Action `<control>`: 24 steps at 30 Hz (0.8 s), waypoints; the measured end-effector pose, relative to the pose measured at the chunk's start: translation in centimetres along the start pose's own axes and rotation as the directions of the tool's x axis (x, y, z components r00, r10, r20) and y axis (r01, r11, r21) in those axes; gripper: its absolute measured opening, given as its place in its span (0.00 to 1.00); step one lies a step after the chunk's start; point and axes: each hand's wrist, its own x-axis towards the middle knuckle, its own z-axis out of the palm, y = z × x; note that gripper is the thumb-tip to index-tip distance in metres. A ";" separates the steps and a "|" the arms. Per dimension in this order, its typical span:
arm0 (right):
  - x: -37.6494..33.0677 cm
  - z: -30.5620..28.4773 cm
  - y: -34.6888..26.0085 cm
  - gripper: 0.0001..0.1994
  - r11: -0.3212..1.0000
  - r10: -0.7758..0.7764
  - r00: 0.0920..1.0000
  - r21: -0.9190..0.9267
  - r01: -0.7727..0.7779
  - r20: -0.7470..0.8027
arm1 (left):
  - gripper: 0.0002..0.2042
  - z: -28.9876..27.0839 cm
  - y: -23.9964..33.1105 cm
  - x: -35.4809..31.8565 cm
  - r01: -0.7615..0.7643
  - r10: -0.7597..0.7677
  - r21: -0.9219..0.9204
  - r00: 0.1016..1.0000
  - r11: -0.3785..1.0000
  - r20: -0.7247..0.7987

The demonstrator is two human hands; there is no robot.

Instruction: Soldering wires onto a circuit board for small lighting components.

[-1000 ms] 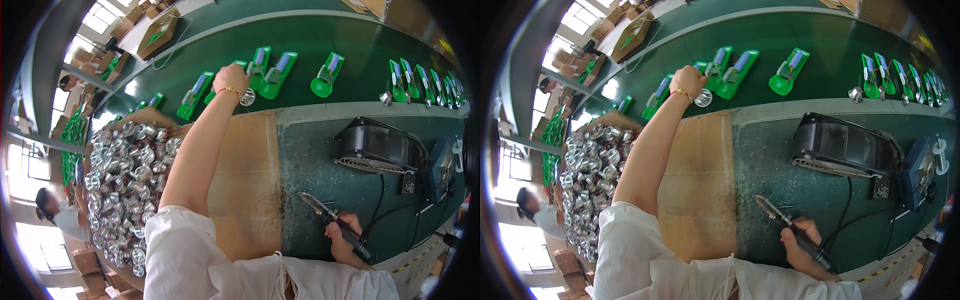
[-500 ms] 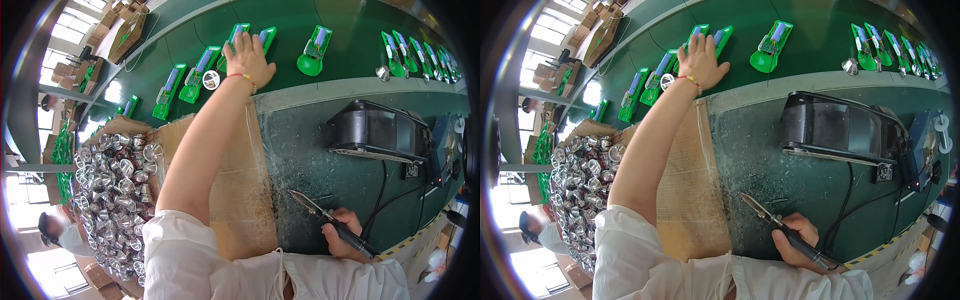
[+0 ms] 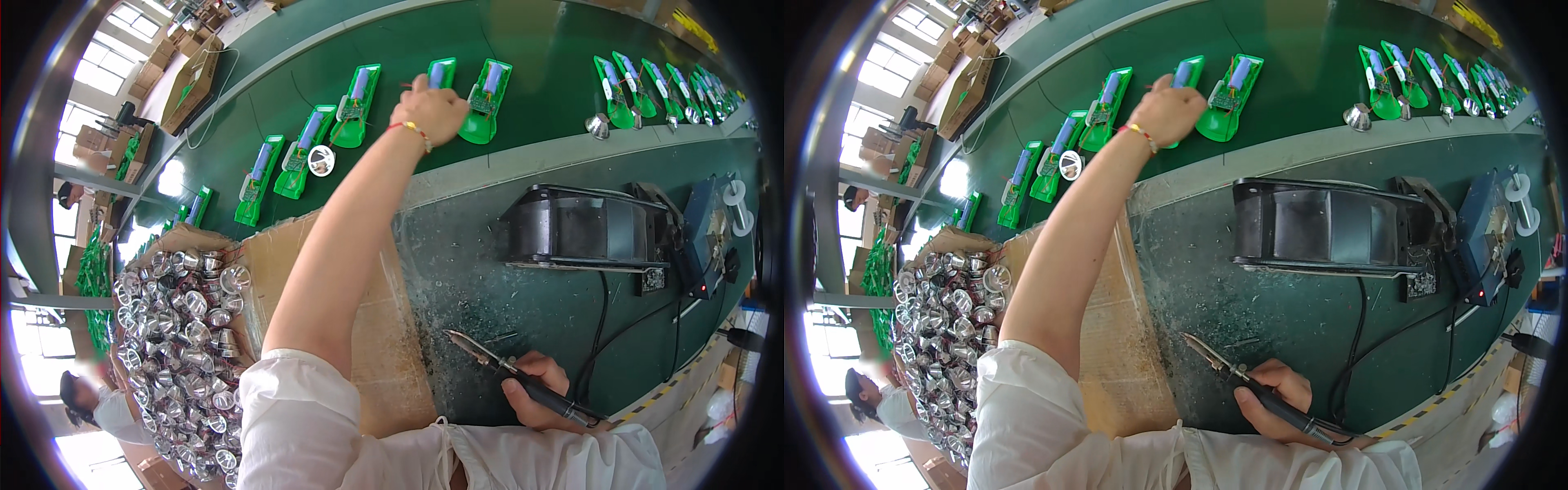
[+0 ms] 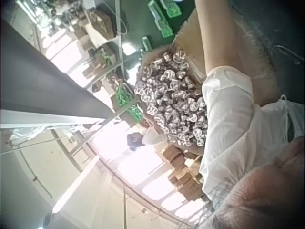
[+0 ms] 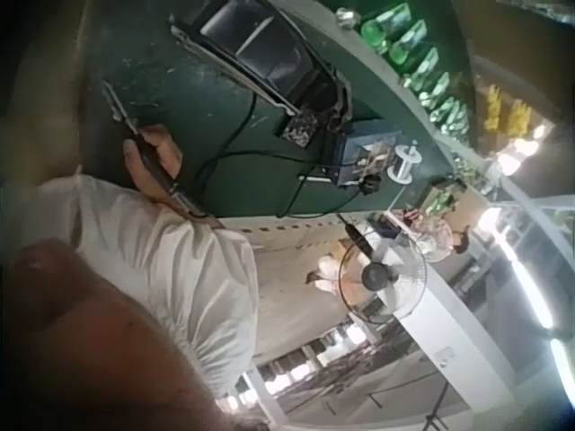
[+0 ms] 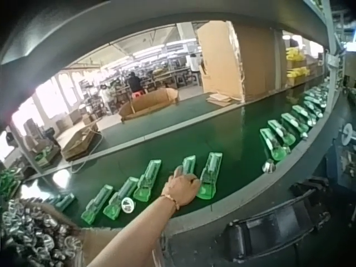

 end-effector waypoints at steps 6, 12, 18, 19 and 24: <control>-2.5 -0.5 1.1 0.10 0.984 0.123 0.991 -0.120 -0.128 -0.048 | 0.11 1.9 2.6 -2.1 0.044 0.018 0.371 0.987 0.928 -0.161; -2.3 0.5 0.3 0.10 0.961 0.271 0.951 -0.010 -0.276 -0.150 | 0.09 -2.0 0.3 -13.1 -0.013 0.022 0.033 0.963 0.999 -0.267; -1.5 0.7 1.5 0.07 0.990 0.125 0.974 -0.044 -0.135 -0.186 | 0.04 -5.0 -7.5 -31.3 0.169 -0.153 -0.012 0.860 0.986 -0.487; -1.4 0.6 1.5 0.07 0.984 0.150 0.960 -0.063 -0.169 -0.235 | 0.04 -4.4 -8.2 -33.0 0.203 -0.183 -0.013 0.851 0.979 -0.493; -1.0 0.8 1.6 0.07 0.992 0.090 0.966 -0.064 -0.109 -0.241 | 0.04 -2.9 -7.8 -37.2 0.261 -0.181 0.041 0.768 0.964 -0.614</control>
